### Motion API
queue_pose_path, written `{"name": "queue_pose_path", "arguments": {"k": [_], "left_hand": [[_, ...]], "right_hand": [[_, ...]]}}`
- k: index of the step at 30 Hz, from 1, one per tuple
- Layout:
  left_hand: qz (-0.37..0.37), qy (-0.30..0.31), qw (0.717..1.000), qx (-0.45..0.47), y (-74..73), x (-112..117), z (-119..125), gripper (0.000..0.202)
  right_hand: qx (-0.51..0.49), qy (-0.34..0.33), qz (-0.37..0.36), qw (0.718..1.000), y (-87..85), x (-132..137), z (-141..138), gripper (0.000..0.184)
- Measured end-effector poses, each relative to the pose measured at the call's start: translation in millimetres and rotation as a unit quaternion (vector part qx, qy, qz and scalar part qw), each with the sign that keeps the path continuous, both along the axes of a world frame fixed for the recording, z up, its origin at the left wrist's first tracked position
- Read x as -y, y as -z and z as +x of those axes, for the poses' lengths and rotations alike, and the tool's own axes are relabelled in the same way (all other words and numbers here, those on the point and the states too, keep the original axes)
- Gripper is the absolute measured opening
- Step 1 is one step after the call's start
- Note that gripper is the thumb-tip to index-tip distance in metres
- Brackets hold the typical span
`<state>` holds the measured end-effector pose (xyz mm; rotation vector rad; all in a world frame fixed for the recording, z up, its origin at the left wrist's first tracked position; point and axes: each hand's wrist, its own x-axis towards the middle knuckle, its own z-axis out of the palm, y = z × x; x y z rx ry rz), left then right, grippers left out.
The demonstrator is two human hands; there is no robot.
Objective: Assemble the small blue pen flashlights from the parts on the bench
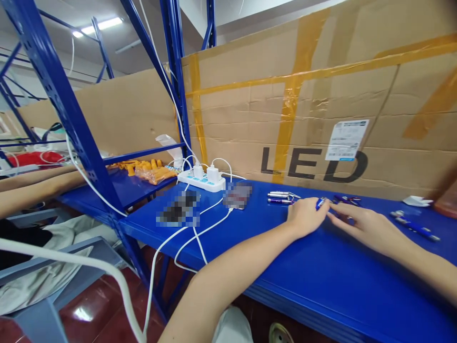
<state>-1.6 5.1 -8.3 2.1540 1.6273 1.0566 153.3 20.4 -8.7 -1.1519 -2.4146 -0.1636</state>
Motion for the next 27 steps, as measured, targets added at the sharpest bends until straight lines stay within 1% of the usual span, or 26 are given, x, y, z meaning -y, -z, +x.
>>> {"name": "queue_pose_path", "arguments": {"k": [5,8,11,17,22,24,27], "left_hand": [[-0.016,0.016,1.000,-0.002,-3.2,-2,-2,0.040],[-0.023,0.024,0.999,-0.003,-4.6,-3,-3,0.038],[-0.020,0.039,0.999,-0.011,-4.7,-5,-3,0.037],[0.013,0.052,0.998,-0.019,-0.3,-10,-3,0.039],[0.032,0.054,0.998,-0.023,0.4,-8,-1,0.038],[0.042,0.053,0.998,-0.019,0.1,-7,-1,0.039],[0.057,0.056,0.997,-0.006,0.7,-8,-2,0.036]], "right_hand": [[-0.047,0.008,-0.031,0.998,9.6,-14,7,0.042],[-0.061,0.005,-0.050,0.997,11.8,-18,9,0.043],[-0.066,-0.004,-0.045,0.997,11.6,-18,9,0.041],[-0.070,-0.006,-0.007,0.997,4.0,-12,4,0.038],[-0.071,-0.031,0.023,0.997,-4.6,-6,-1,0.036],[-0.076,-0.030,0.038,0.996,-7.1,-3,-1,0.036],[-0.081,-0.017,0.040,0.996,-11.7,1,-1,0.035]]}}
